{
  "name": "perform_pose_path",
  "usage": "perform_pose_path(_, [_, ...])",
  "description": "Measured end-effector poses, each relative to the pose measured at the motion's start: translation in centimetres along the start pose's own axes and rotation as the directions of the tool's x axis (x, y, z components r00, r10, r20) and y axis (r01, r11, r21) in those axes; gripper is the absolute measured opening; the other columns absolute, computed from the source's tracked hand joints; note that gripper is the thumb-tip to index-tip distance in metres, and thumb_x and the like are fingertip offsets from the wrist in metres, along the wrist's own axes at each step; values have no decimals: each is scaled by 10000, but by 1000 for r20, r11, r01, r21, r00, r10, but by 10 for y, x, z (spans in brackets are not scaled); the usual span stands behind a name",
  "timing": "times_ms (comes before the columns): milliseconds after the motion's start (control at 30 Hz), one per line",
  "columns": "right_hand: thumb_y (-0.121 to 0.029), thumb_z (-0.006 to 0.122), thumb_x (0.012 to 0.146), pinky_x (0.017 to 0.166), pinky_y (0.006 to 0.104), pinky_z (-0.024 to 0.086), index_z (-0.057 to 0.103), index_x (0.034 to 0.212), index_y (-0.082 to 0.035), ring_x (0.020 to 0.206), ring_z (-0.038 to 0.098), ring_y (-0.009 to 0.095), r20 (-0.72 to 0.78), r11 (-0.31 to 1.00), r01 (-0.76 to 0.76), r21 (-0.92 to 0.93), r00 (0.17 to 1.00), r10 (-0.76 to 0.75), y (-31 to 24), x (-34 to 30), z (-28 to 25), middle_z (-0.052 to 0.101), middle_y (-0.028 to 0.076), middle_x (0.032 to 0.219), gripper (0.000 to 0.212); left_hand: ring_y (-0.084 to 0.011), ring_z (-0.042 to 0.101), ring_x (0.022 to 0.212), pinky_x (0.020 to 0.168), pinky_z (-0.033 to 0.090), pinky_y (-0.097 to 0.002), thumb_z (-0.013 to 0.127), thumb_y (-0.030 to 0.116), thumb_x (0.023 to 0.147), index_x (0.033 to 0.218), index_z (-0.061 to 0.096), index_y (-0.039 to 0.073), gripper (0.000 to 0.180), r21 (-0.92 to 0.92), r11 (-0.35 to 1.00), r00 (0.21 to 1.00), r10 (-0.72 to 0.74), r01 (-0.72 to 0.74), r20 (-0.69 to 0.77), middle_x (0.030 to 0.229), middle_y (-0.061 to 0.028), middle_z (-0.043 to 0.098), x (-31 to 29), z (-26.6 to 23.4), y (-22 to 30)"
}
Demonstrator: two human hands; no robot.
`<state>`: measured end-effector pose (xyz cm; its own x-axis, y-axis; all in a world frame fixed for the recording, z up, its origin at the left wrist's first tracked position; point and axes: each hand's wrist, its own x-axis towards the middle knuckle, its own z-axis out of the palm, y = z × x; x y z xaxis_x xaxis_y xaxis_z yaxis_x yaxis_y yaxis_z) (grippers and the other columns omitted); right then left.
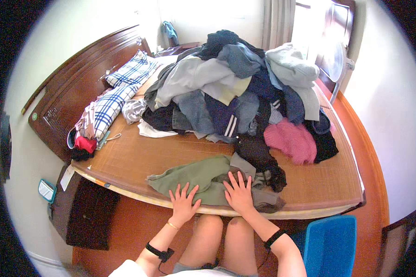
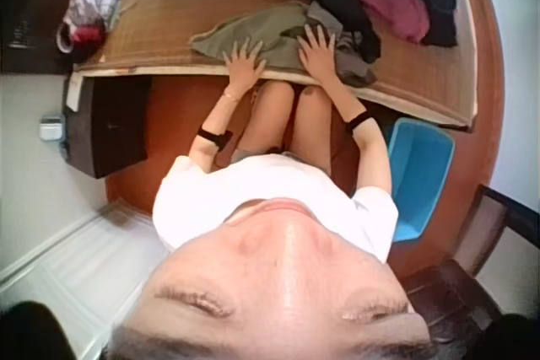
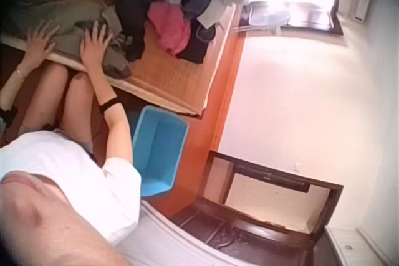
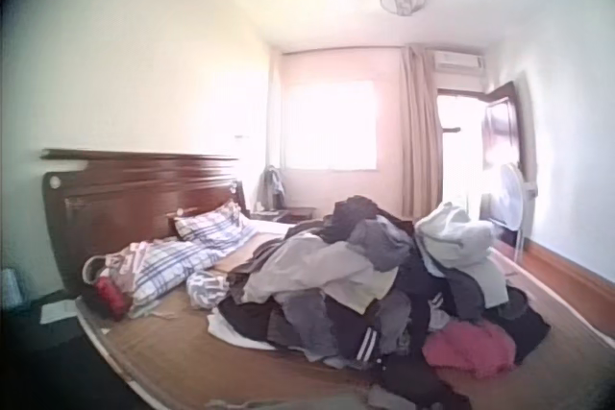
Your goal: The recorder is folding several items of clothing on a bed and placing them into a blue plastic bin.
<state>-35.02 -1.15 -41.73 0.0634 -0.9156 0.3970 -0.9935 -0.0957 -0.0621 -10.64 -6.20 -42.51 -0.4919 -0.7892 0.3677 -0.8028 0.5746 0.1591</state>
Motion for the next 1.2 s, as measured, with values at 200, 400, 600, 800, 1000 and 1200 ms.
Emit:
perform_pose_path(200, [-310,562,877,1041,696,192,600,1237,-167,1367,281,374,-36,1000,-13,6,999,13,1,0,8,318,95,1499,389,-349,479,1027,1065,220,-580,618,385,856,1069,568,127,338,-281,955,980,-35,90,197,1050,-113,547,57,-25,-25])
perform_pose_path(400, [-341,548,881,1006,747,173,596,1251,-174,1383,229,402,20,1000,-16,10,1000,15,5,-2,14,269,104,1524,409,-383,417,1203,1068,227,-566,659,304,838,1047,580,111,296,-179,960,968,234,-215,92,1288,-173,450,129,-58,-22])
perform_pose_path(600, [-332,546,880,1003,744,186,597,1253,-171,1380,238,393,-10,997,-66,32,998,67,6,9,20,263,97,1527,409,-416,282,1346,1074,176,-652,678,261,804,1062,600,122,303,-182,952,959,267,-248,90,1451,-184,330,240,-67,-25])
perform_pose_path(800, [-319,531,887,1016,734,186,617,1230,-177,1386,239,382,-38,994,-99,46,994,100,8,15,26,284,87,1519,380,-461,102,1405,1053,145,-702,691,257,763,1157,575,142,427,280,947,966,209,-161,-155,1555,-172,96,331,-81,-20])
perform_pose_path(1000, [-307,540,877,1021,725,197,642,1185,-161,1369,275,373,-71,991,-105,83,991,111,12,17,26,326,87,1496,356,-356,487,1147,914,425,-482,608,58,716,994,594,36,280,256,913,880,384,-317,-280,1215,-166,525,373,-81,18])
perform_pose_path(1200, [-302,547,872,1024,712,205,647,1163,-140,1357,291,370,-107,990,-102,102,988,112,12,21,25,341,90,1486,348,-355,504,1152,1007,407,-419,614,63,751,1036,585,14,290,-124,411,429,874,-903,-228,1183,-176,564,359,6,157])
